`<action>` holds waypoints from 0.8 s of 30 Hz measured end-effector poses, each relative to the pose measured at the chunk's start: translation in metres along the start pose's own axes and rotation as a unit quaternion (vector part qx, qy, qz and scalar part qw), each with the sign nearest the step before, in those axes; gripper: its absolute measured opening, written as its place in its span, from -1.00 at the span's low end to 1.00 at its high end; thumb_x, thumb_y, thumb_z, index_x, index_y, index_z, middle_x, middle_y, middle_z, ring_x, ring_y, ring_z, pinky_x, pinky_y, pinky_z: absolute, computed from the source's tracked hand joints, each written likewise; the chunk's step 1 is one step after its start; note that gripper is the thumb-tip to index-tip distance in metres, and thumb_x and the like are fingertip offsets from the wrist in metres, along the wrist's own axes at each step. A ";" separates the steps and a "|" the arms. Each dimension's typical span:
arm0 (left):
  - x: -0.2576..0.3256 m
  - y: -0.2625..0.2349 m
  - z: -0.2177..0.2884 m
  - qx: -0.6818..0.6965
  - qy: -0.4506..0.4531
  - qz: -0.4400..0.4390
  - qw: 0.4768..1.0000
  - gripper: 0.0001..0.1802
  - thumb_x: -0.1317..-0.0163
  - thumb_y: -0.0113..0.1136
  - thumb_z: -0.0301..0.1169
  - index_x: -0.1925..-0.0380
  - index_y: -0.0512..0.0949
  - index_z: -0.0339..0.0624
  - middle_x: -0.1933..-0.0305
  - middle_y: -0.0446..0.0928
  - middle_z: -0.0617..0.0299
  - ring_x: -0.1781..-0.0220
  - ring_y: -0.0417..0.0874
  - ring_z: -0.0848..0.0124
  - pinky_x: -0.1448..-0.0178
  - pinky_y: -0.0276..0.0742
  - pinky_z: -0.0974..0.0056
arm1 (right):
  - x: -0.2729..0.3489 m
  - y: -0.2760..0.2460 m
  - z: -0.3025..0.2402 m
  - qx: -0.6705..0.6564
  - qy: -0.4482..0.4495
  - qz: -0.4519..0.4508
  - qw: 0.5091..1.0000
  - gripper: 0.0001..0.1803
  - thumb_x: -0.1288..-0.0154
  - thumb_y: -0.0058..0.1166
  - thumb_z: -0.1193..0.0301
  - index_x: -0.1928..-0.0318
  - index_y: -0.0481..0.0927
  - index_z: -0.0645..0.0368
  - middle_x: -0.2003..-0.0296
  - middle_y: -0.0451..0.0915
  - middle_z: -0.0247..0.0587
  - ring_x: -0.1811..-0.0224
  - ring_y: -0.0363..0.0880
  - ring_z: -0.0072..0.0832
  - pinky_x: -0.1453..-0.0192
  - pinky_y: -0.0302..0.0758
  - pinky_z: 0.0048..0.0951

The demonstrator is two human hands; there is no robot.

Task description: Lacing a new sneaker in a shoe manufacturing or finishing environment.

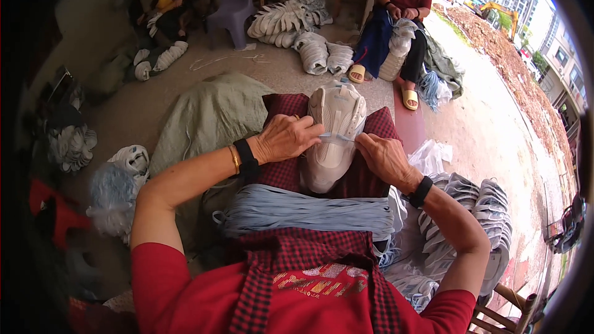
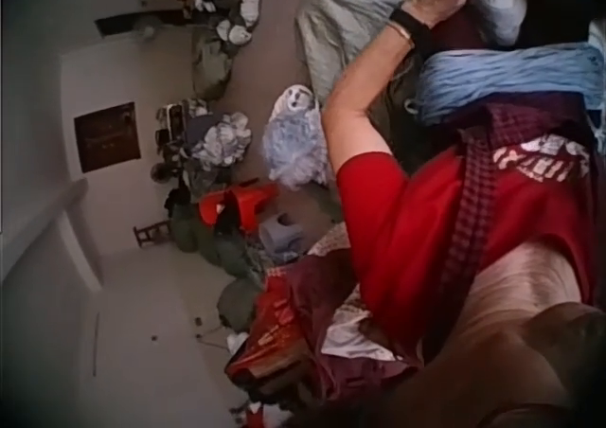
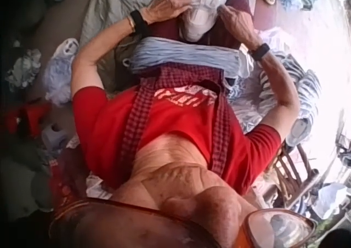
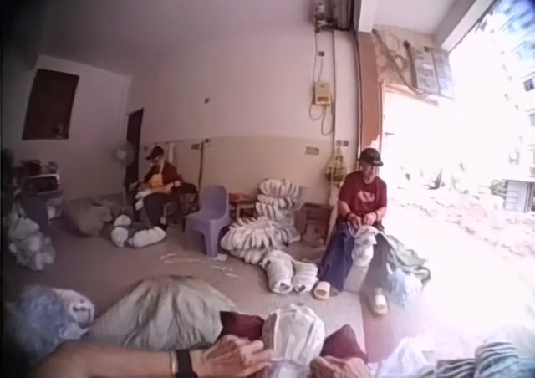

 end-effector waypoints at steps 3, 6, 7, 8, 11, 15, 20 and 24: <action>0.007 0.002 -0.013 -0.048 0.030 0.006 0.998 -0.83 -0.24 0.25 -0.25 0.32 0.50 -0.03 0.51 0.35 0.23 0.57 0.56 0.29 0.50 0.48 0.20 | 0.009 -0.008 0.006 0.018 0.000 0.008 1.000 -0.89 -0.38 0.00 0.39 0.21 0.44 0.17 0.46 0.55 -0.06 0.45 0.58 -0.03 0.42 0.47 -0.10; 0.029 -0.020 -0.030 -0.093 0.015 -0.010 0.995 -0.87 -0.27 0.20 -0.30 0.36 0.48 -0.03 0.50 0.36 0.23 0.56 0.57 0.29 0.51 0.49 0.21 | 0.023 -0.030 0.010 0.025 0.021 0.011 0.999 -0.90 -0.37 0.03 0.42 0.23 0.47 0.19 0.44 0.57 -0.01 0.45 0.58 0.00 0.42 0.47 -0.11; 0.042 -0.030 -0.039 -0.109 0.001 -0.013 0.994 -0.87 -0.28 0.19 -0.31 0.36 0.45 -0.03 0.49 0.37 0.23 0.56 0.58 0.30 0.53 0.51 0.23 | 0.032 -0.040 0.014 0.029 0.038 0.020 0.999 -0.91 -0.36 0.06 0.44 0.23 0.50 0.20 0.42 0.59 0.02 0.44 0.59 0.02 0.43 0.48 -0.12; 0.054 -0.044 -0.047 -0.111 -0.026 -0.023 0.993 -0.89 -0.27 0.16 -0.35 0.36 0.43 -0.04 0.47 0.37 0.22 0.54 0.59 0.30 0.51 0.52 0.22 | 0.047 -0.047 0.024 0.041 0.060 0.025 0.997 -0.93 -0.35 0.04 0.47 0.25 0.51 0.22 0.43 0.59 0.04 0.44 0.59 0.02 0.41 0.48 -0.13; 0.108 -0.096 -0.072 -0.177 -0.115 -0.003 0.978 -0.94 -0.27 0.13 -0.39 0.33 0.46 -0.07 0.42 0.39 0.17 0.51 0.59 0.17 0.44 0.54 0.12 | 0.093 -0.085 0.044 0.095 0.151 0.050 0.983 -0.94 -0.34 0.03 0.46 0.27 0.49 0.18 0.45 0.58 0.00 0.41 0.59 0.02 0.38 0.47 -0.11; 0.187 -0.178 -0.096 -0.223 -0.253 0.009 0.941 -0.92 -0.35 0.02 -0.40 0.25 0.43 -0.15 0.32 0.46 0.02 0.34 0.61 -0.06 0.32 0.54 -0.02 | 0.173 -0.153 0.071 0.167 0.255 0.082 0.949 -0.94 -0.30 0.02 0.51 0.25 0.53 0.21 0.42 0.58 0.08 0.36 0.58 0.08 0.31 0.47 -0.09; 0.304 -0.270 -0.146 -0.289 -0.357 0.088 0.884 -0.73 -0.49 -0.08 -0.38 -0.02 0.51 -0.27 -0.04 0.55 -0.11 -0.01 0.59 -0.12 0.01 0.56 0.03 | 0.255 -0.247 0.081 0.283 0.330 0.117 0.893 -0.89 -0.36 -0.02 0.49 0.31 0.52 0.26 0.47 0.55 0.12 0.37 0.58 0.08 0.33 0.46 -0.16; 0.438 -0.347 -0.187 -0.301 -0.444 0.115 0.836 -0.61 -0.55 -0.18 -0.35 -0.23 0.43 -0.28 -0.32 0.45 0.01 -0.34 0.46 0.09 -0.35 0.39 0.16 | 0.331 -0.318 0.097 0.395 0.403 0.100 0.820 -0.82 -0.42 -0.10 0.43 0.28 0.51 0.26 0.40 0.60 0.11 0.30 0.60 0.08 0.25 0.46 -0.06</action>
Point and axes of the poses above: each hand's wrist, its own x-axis away from the middle knuckle, its own y-axis out of the palm, z = x × y, the point moved 1 cm from there along -x, towards the middle knuckle
